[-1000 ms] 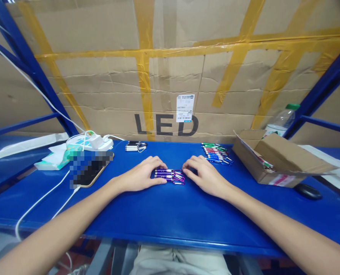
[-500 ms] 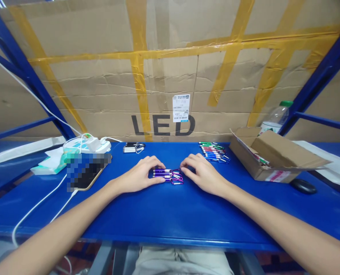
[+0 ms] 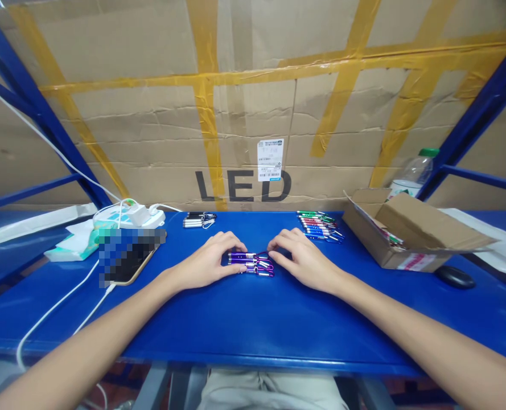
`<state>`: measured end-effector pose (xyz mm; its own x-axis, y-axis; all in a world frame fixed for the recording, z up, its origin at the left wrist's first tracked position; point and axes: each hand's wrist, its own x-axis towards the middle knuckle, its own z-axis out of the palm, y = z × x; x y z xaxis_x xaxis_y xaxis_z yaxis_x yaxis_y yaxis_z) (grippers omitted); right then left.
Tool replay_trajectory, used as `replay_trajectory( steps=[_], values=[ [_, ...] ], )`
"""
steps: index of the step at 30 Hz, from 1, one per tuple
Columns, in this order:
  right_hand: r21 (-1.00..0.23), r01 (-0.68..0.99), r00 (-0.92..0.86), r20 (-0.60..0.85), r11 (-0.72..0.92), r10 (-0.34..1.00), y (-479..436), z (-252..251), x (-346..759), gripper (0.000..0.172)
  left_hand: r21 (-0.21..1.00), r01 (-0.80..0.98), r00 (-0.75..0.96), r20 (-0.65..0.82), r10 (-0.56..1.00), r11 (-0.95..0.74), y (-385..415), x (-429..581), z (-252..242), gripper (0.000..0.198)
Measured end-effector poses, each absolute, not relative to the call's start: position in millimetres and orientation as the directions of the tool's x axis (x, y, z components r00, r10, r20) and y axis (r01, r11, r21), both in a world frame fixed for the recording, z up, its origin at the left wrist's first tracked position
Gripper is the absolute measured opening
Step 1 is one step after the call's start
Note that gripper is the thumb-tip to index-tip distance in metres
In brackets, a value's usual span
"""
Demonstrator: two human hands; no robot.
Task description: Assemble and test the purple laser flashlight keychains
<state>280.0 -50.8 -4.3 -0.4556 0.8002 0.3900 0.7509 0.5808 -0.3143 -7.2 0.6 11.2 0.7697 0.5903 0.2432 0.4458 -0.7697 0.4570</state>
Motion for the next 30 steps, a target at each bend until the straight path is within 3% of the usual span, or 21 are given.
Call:
replay_trajectory(
  steps=[6,10,18,25,30],
  values=[
    [-0.349,0.712,-0.498,0.361,0.61,0.788,-57.6,0.0,277.0,0.019,0.491,0.417,0.768,0.26,0.585,-0.765,-0.2,-6.1,11.7,0.033],
    [-0.363,0.693,-0.525,0.337,0.623,0.781,-60.6,1.3,275.2,0.027,0.51,0.42,0.769,0.239,0.593,-0.75,0.5,-6.3,10.8,0.032],
    [-0.37,0.661,-0.586,0.29,0.653,0.757,-60.1,-3.0,277.5,0.036,0.454,0.459,0.778,0.21,0.593,-0.764,0.3,-6.3,10.6,0.038],
    [-0.297,0.739,-0.515,0.33,0.605,0.791,-55.2,-3.8,279.2,0.029,0.445,0.478,0.773,0.195,0.603,-0.757,-1.6,-5.8,12.3,0.053],
    [-0.288,0.817,-0.363,0.417,0.5,0.833,-43.9,-9.6,288.9,0.025,0.425,0.494,0.772,0.186,0.608,-0.758,-0.8,-6.3,12.5,0.046]
  ],
)
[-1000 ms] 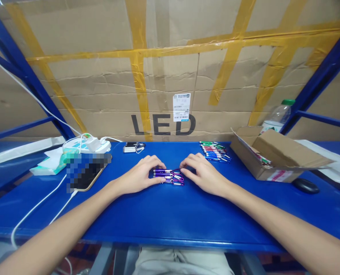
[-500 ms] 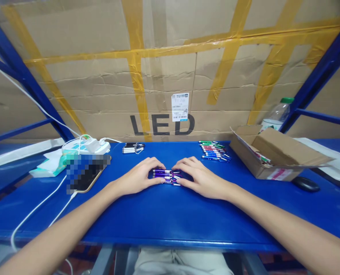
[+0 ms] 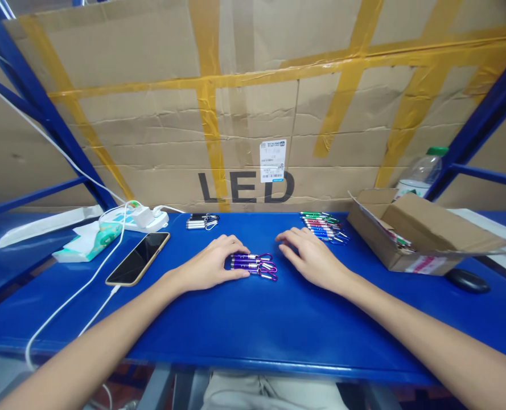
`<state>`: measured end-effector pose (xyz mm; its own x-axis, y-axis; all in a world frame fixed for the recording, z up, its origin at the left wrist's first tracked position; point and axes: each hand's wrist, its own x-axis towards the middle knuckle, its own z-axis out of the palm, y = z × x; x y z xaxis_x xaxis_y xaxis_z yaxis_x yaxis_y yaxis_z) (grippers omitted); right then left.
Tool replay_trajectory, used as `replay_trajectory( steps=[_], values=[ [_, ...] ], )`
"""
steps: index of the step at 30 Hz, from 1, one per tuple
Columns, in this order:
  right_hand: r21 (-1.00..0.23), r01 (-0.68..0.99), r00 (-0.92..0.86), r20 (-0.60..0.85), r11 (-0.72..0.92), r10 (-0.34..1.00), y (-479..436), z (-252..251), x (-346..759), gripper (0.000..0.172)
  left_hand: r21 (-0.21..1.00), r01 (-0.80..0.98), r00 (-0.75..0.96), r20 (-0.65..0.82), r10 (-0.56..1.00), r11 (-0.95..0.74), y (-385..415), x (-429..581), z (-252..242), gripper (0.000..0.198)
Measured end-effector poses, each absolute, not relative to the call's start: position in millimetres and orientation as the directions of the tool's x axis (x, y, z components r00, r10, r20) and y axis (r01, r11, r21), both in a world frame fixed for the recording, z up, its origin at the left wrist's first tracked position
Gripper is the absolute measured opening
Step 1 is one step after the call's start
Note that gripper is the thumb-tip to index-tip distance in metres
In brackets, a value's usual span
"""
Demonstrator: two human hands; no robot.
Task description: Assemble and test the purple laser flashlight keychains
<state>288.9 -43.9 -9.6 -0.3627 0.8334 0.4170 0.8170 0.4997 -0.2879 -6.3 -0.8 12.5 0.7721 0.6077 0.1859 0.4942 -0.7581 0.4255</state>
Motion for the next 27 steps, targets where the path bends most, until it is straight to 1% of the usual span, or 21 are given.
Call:
replay_trajectory(
  steps=[2,4,6,10,15,18,20,23,25,27],
  values=[
    [-0.308,0.836,-0.31,0.418,0.454,0.854,-40.9,-11.0,291.9,0.023,0.421,0.498,0.773,0.179,0.608,-0.758,-0.6,-6.6,13.3,0.047],
    [-0.329,0.849,-0.268,0.407,0.414,0.873,-39.6,-11.3,293.1,0.022,0.418,0.496,0.775,0.181,0.605,-0.761,-0.4,-7.0,13.9,0.054],
    [-0.345,0.854,-0.246,0.393,0.39,0.886,-39.5,-11.0,292.7,0.021,0.416,0.492,0.777,0.186,0.601,-0.765,0.1,-7.5,14.0,0.056],
    [-0.355,0.851,-0.248,0.378,0.387,0.892,-40.7,-10.9,290.3,0.019,0.404,0.495,0.778,0.187,0.6,-0.769,1.4,-8.1,13.3,0.045],
    [-0.358,0.848,-0.251,0.381,0.392,0.89,-41.3,-11.9,289.3,0.018,0.416,0.482,0.781,0.196,0.593,-0.771,1.9,-8.7,12.9,0.051],
    [-0.36,0.846,-0.257,0.374,0.394,0.891,-41.4,-11.3,289.5,0.018,0.428,0.463,0.782,0.216,0.585,-0.776,2.2,-9.2,12.3,0.047],
    [-0.36,0.838,-0.275,0.37,0.41,0.887,-42.0,-10.2,289.0,0.019,0.422,0.451,0.786,0.231,0.574,-0.787,2.6,-9.5,11.6,0.044],
    [-0.356,0.808,-0.344,0.363,0.47,0.866,-44.8,-8.4,286.2,0.018,0.415,0.446,0.786,0.244,0.569,-0.793,3.4,-10.0,10.5,0.048],
    [-0.354,0.774,-0.408,0.354,0.525,0.841,-47.8,-7.4,283.2,0.018,0.416,0.452,0.784,0.237,0.574,-0.789,3.5,-10.0,10.4,0.051],
    [-0.357,0.745,-0.457,0.342,0.563,0.821,-51.1,-6.4,280.2,0.018,0.413,0.46,0.788,0.219,0.576,-0.786,3.4,-9.7,11.1,0.05]
  ],
)
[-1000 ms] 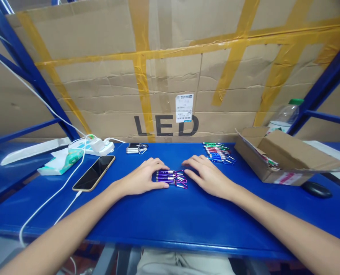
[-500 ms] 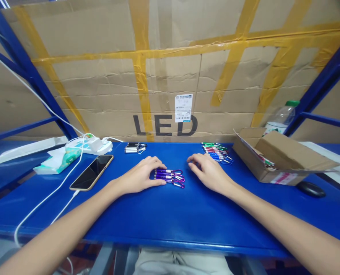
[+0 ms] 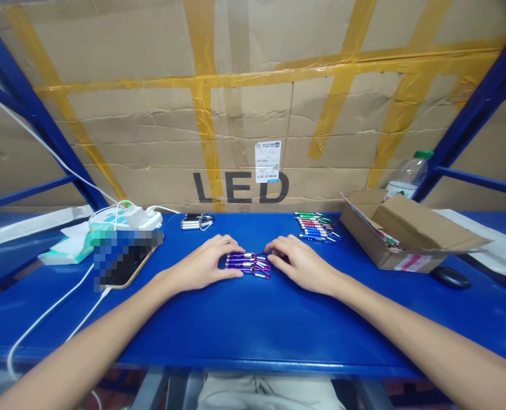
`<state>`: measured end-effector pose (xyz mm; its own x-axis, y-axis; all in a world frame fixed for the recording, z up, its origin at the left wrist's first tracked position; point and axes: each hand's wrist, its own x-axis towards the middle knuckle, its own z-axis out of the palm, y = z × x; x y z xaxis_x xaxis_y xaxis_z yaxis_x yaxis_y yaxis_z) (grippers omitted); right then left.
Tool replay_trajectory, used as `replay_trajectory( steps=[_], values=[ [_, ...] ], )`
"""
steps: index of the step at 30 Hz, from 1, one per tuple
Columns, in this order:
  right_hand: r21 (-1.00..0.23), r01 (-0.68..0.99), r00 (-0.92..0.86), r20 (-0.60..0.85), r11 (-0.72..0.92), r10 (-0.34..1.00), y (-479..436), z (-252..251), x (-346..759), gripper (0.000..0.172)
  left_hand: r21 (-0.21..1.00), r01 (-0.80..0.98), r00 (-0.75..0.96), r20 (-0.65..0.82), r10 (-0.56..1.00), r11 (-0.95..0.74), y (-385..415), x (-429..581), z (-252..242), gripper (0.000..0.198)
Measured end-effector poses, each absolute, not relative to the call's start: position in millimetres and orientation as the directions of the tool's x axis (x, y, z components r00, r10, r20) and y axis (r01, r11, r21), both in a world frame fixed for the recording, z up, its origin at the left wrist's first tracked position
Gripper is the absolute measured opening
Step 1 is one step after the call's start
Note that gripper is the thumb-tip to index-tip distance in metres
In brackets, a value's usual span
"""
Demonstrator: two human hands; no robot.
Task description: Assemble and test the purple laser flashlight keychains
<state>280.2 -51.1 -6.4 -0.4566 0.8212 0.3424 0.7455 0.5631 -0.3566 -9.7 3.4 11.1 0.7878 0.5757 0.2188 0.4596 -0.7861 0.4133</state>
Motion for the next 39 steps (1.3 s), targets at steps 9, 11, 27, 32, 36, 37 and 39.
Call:
replay_trajectory(
  steps=[9,11,27,32,36,37,39],
  values=[
    [-0.359,0.709,-0.511,0.332,0.607,0.793,-55.5,-2.7,279.7,0.02,0.43,0.469,0.765,0.239,0.598,-0.771,5.0,-10.1,9.7,0.047],
    [-0.345,0.715,-0.512,0.334,0.609,0.791,-54.6,-3.9,279.6,0.02,0.428,0.475,0.761,0.239,0.603,-0.769,6.1,-10.7,8.7,0.046],
    [0.106,0.994,-0.004,0.266,-0.025,0.964,-31.5,14.0,342.3,0.024,0.41,0.492,0.755,0.237,0.611,-0.768,7.6,-11.4,8.2,0.048],
    [0.106,0.993,0.03,0.218,-0.054,0.975,-32.5,21.2,348.4,0.032,0.41,0.514,0.746,0.221,0.629,-0.753,6.5,-10.3,10.4,0.047],
    [0.167,0.984,0.04,0.115,-0.059,0.993,-35.3,27.7,345.9,0.035,0.404,0.537,0.736,0.203,0.645,-0.74,5.0,-8.9,14.0,0.047],
    [0.184,0.981,0.043,0.089,-0.059,0.995,-36.1,28.8,344.5,0.036,0.4,0.544,0.733,0.201,0.65,-0.737,5.1,-8.8,14.1,0.047],
    [0.205,0.977,0.047,0.058,-0.058,0.997,-37.2,29.8,341.9,0.039,0.388,0.555,0.729,0.2,0.655,-0.736,5.7,-9.3,13.6,0.047]
  ],
)
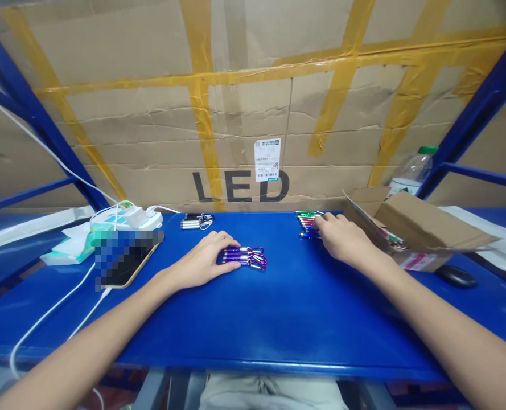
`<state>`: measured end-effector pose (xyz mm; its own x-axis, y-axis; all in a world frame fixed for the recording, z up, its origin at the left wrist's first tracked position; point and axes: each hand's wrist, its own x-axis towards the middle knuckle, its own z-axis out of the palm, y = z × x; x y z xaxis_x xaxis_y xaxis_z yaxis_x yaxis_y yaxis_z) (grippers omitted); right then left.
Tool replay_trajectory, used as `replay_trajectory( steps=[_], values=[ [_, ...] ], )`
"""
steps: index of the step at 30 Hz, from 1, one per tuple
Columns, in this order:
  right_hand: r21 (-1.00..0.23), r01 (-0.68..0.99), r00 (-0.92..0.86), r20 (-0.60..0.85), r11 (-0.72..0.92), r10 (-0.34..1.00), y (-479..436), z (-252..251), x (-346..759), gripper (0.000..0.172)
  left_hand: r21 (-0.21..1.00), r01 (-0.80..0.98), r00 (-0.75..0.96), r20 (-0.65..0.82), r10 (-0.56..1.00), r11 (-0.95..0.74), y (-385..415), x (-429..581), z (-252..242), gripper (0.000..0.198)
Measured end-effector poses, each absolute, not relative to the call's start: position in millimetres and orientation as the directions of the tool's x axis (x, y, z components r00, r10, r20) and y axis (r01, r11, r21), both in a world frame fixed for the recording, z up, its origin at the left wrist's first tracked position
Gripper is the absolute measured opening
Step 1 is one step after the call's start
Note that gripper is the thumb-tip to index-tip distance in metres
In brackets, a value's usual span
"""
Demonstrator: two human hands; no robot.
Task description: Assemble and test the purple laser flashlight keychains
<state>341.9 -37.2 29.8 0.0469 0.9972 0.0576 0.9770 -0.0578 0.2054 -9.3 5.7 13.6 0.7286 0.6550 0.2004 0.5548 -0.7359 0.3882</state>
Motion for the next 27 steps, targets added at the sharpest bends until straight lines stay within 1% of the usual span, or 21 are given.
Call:
replay_trajectory(
  steps=[9,16,20,27],
  values=[
    [0.247,0.966,0.057,0.06,-0.07,0.997,-30.4,27.7,360.3,0.039,0.328,0.599,0.724,0.168,0.669,-0.731,10.5,-15.3,12.7,0.055],
    [0.223,0.974,0.02,0.078,-0.037,0.997,-23.7,22.7,373.1,0.036,0.273,0.577,0.75,0.198,0.632,-0.77,14.2,-17.7,14.7,0.047],
    [0.216,0.976,0.006,0.094,-0.026,0.996,-23.3,21.9,373.3,0.034,0.239,0.588,0.757,0.175,0.63,-0.773,16.1,-20.9,19.1,0.042],
    [0.199,0.979,0.009,0.108,-0.03,0.994,-26.6,23.0,369.3,0.033,0.196,0.629,0.739,0.15,0.656,-0.753,18.5,-25.1,22.9,0.043]
  ],
)
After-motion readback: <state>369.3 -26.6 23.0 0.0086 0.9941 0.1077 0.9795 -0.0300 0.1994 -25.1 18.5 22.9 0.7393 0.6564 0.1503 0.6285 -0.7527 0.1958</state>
